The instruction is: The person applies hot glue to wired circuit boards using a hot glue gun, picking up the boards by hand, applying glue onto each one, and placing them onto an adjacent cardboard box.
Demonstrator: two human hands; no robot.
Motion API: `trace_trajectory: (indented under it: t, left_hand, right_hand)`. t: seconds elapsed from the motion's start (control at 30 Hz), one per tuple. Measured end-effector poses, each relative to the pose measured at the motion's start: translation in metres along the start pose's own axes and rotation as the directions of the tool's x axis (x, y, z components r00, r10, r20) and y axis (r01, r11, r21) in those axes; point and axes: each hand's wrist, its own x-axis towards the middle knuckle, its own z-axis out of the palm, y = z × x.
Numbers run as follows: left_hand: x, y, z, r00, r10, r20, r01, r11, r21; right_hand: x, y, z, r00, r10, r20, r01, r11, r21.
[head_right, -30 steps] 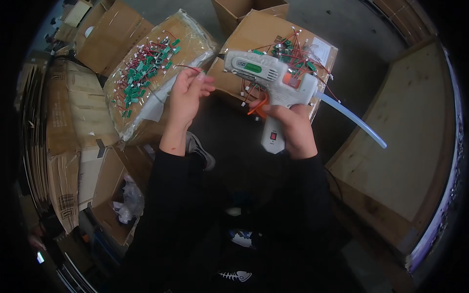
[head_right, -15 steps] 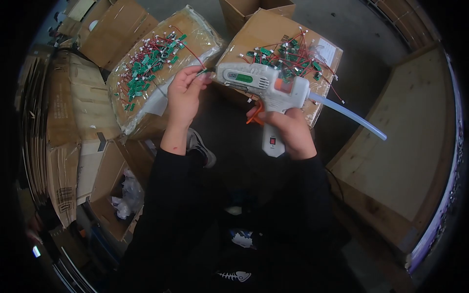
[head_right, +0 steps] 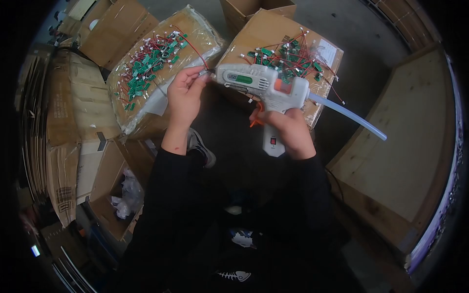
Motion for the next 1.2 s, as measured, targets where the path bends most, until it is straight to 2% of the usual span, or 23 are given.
trace_trajectory:
  t: [0.2, 0.57, 0.67, 0.73, 0.8, 0.87, 0.9, 0.97, 1.03, 1.1, 1.17, 1.2]
  left_hand:
    - [0.000, -0.002, 0.001, 0.998, 0.051, -0.023, -0.050, 0.998, 0.046]
    - [-0.002, -0.006, -0.002, 0.980, 0.194, -0.046, -0.172, 0.938, 0.300]
    - [0.000, -0.009, -0.004, 0.984, 0.170, -0.048, -0.154, 0.958, 0.241]
    - [0.003, -0.009, -0.006, 0.985, 0.166, -0.054, -0.151, 0.964, 0.217]
    - [0.005, -0.008, -0.007, 0.984, 0.164, -0.066, -0.148, 0.969, 0.196]
    - [0.007, -0.007, -0.011, 0.980, 0.190, -0.062, -0.160, 0.933, 0.323]
    - [0.008, -0.008, -0.014, 0.979, 0.192, -0.067, -0.160, 0.932, 0.326]
    - [0.011, -0.015, -0.024, 0.990, -0.023, -0.137, 0.065, 0.948, 0.311]
    - [0.027, -0.027, -0.044, 0.968, 0.048, -0.247, 0.031, 0.952, 0.306]
    - [0.046, -0.030, -0.071, 0.964, 0.052, -0.261, 0.029, 0.955, 0.297]
    - [0.056, -0.032, -0.082, 0.889, -0.134, -0.439, 0.137, 0.990, -0.024]
    - [0.052, -0.034, -0.085, 0.901, -0.198, -0.386, 0.233, 0.971, 0.046]
  right_hand:
    - [0.002, 0.001, -0.003, 1.000, 0.003, -0.005, -0.003, 1.000, -0.007]
    - [0.002, 0.000, -0.003, 0.999, 0.032, -0.021, -0.033, 0.999, -0.039]
    - [0.005, 0.001, -0.001, 1.000, 0.012, -0.025, -0.013, 0.999, -0.052]
    - [0.009, 0.004, -0.001, 0.991, -0.043, -0.124, 0.030, 0.994, -0.105]
    - [0.009, 0.003, -0.002, 0.990, -0.043, -0.135, 0.030, 0.995, -0.096]
    - [0.010, 0.001, -0.002, 0.990, -0.043, -0.132, 0.032, 0.996, -0.087]
    - [0.009, -0.001, -0.002, 0.991, -0.046, -0.126, 0.035, 0.996, -0.087]
    - [0.011, 0.000, -0.003, 0.992, -0.048, -0.115, 0.038, 0.995, -0.087]
    - [0.014, 0.004, -0.003, 0.990, -0.059, -0.132, 0.051, 0.997, -0.063]
    - [0.014, 0.002, 0.002, 0.989, -0.057, -0.135, 0.046, 0.995, -0.087]
    - [0.017, -0.005, 0.006, 0.989, -0.072, -0.132, 0.057, 0.991, -0.118]
    - [0.018, -0.007, 0.006, 0.990, -0.071, -0.125, 0.058, 0.993, -0.103]
